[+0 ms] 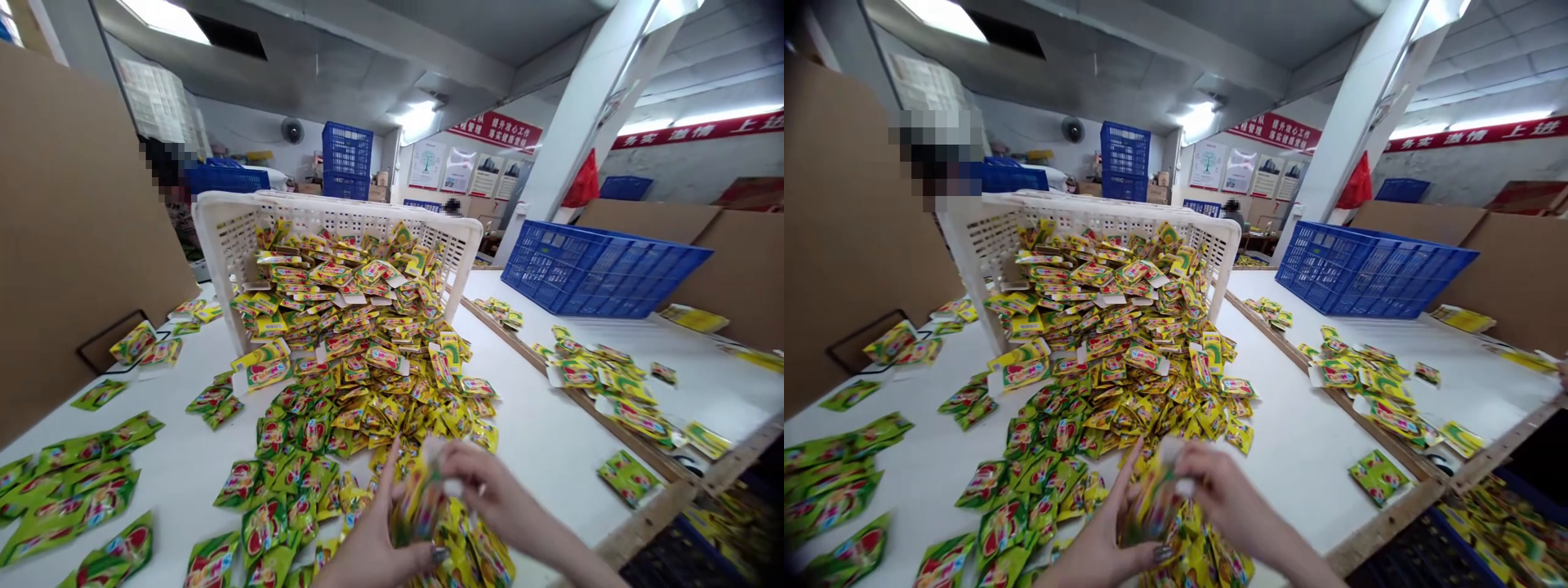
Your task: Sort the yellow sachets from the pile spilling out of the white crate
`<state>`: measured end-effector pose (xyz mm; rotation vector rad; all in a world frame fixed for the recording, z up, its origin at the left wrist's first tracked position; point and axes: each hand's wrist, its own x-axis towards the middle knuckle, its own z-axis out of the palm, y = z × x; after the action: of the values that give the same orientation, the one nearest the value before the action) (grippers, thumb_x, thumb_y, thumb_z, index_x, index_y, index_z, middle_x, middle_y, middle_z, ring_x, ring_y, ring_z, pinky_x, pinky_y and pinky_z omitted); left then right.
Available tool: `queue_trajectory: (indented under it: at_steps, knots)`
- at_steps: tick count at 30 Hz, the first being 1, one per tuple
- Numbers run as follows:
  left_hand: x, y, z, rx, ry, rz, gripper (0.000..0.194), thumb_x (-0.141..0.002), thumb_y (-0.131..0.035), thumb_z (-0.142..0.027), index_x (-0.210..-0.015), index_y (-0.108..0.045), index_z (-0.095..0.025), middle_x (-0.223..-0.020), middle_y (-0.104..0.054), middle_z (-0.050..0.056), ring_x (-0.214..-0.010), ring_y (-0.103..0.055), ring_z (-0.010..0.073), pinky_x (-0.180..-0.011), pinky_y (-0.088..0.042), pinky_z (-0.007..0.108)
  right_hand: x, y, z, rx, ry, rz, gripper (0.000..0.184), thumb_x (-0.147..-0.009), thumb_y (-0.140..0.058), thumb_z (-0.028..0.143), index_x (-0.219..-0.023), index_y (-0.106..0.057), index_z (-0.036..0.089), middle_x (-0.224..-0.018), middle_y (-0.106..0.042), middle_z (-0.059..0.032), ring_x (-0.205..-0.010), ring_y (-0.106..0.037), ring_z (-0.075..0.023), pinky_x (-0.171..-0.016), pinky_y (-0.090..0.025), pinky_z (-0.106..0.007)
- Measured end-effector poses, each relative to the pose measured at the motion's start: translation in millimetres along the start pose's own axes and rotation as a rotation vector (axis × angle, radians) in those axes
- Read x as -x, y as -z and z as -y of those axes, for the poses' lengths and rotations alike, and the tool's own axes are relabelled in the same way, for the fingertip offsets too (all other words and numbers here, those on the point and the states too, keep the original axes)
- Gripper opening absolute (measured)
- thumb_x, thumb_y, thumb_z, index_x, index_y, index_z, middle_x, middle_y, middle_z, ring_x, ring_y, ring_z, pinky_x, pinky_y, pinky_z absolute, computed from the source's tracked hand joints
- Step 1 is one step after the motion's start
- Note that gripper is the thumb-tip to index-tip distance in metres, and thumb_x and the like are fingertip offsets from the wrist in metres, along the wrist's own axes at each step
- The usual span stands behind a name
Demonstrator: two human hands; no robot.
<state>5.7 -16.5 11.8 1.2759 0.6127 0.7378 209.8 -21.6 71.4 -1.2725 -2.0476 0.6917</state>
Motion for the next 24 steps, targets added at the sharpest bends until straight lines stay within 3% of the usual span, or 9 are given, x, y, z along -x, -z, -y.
queue_trajectory:
  at_steps: [2,4,6,8,10,13,16,21,24]
  knots:
    - [-1.2,6.3,-3.9,-0.133,-0.071,-0.154,0.091,-0.071,-0.066,-0.033,-0.135,-0.001,-0.030,-0.138,-0.032,0.008,-0.129,-0.025,0.0217,-0.106,-0.021,0.039,2.1,48.3,-22.2,0.312,-0.111,-0.263,0.022,-0.075,-0.037,0.016,-0.083,-0.058,0.023,-0.083,-0.060,-0.0064,-0.073,-0.057,-0.0213,-0.063,-0.045,-0.033]
    - [-5.1,17.7,-5.2,-0.203,-0.149,-0.354,0.066,-0.077,-0.057,-0.037,-0.131,-0.020,-0.028,-0.138,-0.033,0.008,-0.128,-0.025,0.0218,-0.107,-0.018,0.041,0.2,92.9,-43.2,0.741,-0.345,-0.532,0.022,-0.076,-0.040,0.020,-0.092,-0.056,0.019,-0.095,-0.059,-0.0120,-0.073,-0.057,-0.0256,-0.065,-0.043,-0.040]
    - [-10.5,31.0,-3.1,-0.160,-0.209,-0.473,0.047,-0.081,-0.050,-0.039,-0.121,-0.033,-0.022,-0.128,-0.043,0.012,-0.119,-0.039,0.0230,-0.104,-0.027,0.042,-7.2,114.3,-57.9,0.901,-0.412,-0.539,0.031,-0.079,-0.037,0.022,-0.106,-0.050,0.013,-0.110,-0.052,-0.0194,-0.077,-0.057,-0.0290,-0.065,-0.043,-0.044]
    - [-15.0,43.3,-0.3,-0.117,-0.225,-0.541,0.041,-0.081,-0.049,-0.039,-0.114,-0.038,-0.019,-0.120,-0.048,0.013,-0.111,-0.047,0.0232,-0.099,-0.034,0.041,-20.5,104.8,-65.9,0.862,-0.314,-0.353,0.035,-0.080,-0.039,0.022,-0.112,-0.048,0.013,-0.113,-0.052,-0.0182,-0.083,-0.057,-0.0266,-0.069,-0.045,-0.041]
    - [-16.6,54.4,-0.3,-0.122,-0.230,-0.615,0.040,-0.079,-0.050,-0.039,-0.112,-0.039,-0.019,-0.117,-0.049,0.012,-0.111,-0.047,0.0231,-0.097,-0.037,0.040,-37.9,73.0,-70.4,0.770,-0.166,-0.133,0.039,-0.075,-0.048,0.021,-0.113,-0.050,0.018,-0.111,-0.056,-0.0107,-0.091,-0.056,-0.0221,-0.077,-0.045,-0.034]
    - [-10.7,71.3,-8.8,-0.292,-0.213,-0.663,0.032,-0.080,-0.045,-0.037,-0.105,-0.042,-0.018,-0.110,-0.052,0.011,-0.105,-0.050,0.0216,-0.092,-0.040,0.036,-61.9,22.3,-75.3,0.680,-0.039,0.046,0.045,-0.066,-0.056,0.013,-0.111,-0.055,0.021,-0.112,-0.058,-0.0069,-0.102,-0.051,-0.0221,-0.085,-0.042,-0.033]
    - [2.3,87.5,-21.4,-0.601,-0.086,-0.536,0.023,-0.082,-0.038,-0.033,-0.099,-0.047,-0.019,-0.100,-0.056,0.008,-0.091,-0.055,0.0198,-0.079,-0.045,0.032,-72.9,3.6,-79.3,0.583,-0.031,0.064,0.035,-0.071,-0.046,0.007,-0.100,-0.062,0.019,-0.103,-0.064,-0.0093,-0.101,-0.053,-0.0234,-0.087,-0.039,-0.037]
    - [20.7,95.7,-27.6,-0.888,0.161,-0.275,0.016,-0.071,-0.050,-0.024,-0.084,-0.060,-0.023,-0.088,-0.060,0.002,-0.085,-0.055,0.0199,-0.074,-0.042,0.029,-59.6,18.6,-74.6,0.368,-0.138,-0.052,0.033,-0.072,-0.042,0.009,-0.096,-0.063,0.017,-0.100,-0.064,-0.0140,-0.097,-0.056,-0.0288,-0.086,-0.039,-0.046]
    - [27.6,98.1,-27.7,-1.029,0.245,-0.298,0.014,-0.069,-0.048,-0.020,-0.080,-0.058,-0.021,-0.084,-0.058,0.004,-0.086,-0.054,0.0231,-0.075,-0.040,0.033,-43.7,13.6,-61.0,0.139,-0.206,-0.113,0.024,-0.076,-0.041,0.019,-0.091,-0.060,0.017,-0.091,-0.066,-0.0121,-0.086,-0.060,-0.0265,-0.078,-0.045,-0.044]
